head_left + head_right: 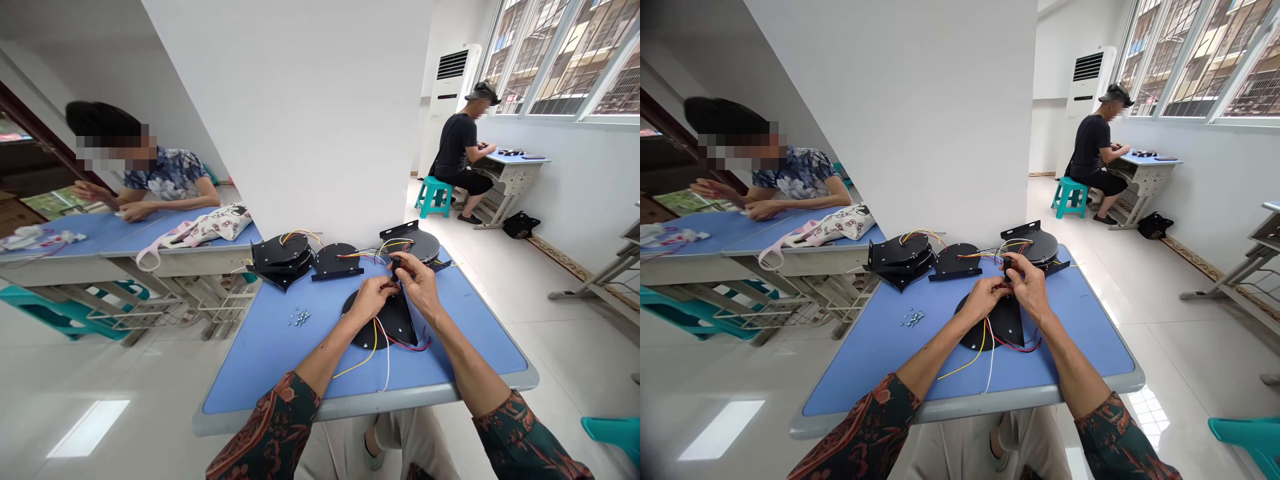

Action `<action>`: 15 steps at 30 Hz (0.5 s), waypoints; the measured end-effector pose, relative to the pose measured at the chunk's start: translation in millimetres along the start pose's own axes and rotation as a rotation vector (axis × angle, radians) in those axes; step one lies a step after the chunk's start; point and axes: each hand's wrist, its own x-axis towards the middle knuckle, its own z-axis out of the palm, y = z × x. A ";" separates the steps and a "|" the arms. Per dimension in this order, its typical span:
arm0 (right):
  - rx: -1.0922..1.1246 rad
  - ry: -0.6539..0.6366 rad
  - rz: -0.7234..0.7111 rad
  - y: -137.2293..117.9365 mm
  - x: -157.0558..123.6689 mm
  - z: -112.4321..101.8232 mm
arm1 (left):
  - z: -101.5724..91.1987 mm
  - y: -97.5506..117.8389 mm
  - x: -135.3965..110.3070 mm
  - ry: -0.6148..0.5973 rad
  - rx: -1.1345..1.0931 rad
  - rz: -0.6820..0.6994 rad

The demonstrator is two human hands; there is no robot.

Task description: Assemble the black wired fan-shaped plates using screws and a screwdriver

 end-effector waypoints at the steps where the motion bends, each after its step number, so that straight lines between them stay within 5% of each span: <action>1: -0.025 0.006 -0.010 -0.9 -0.1 0.2 | -0.3 0.1 -0.1 0.005 0.017 0.006; 7: -0.229 0.074 -0.091 -5.4 0.0 3.3 | -0.7 0.3 0.9 0.042 0.115 0.005; 15: -0.088 0.044 -0.028 -1.5 -0.1 0.5 | -1.4 1.0 -1.6 -0.026 0.028 0.028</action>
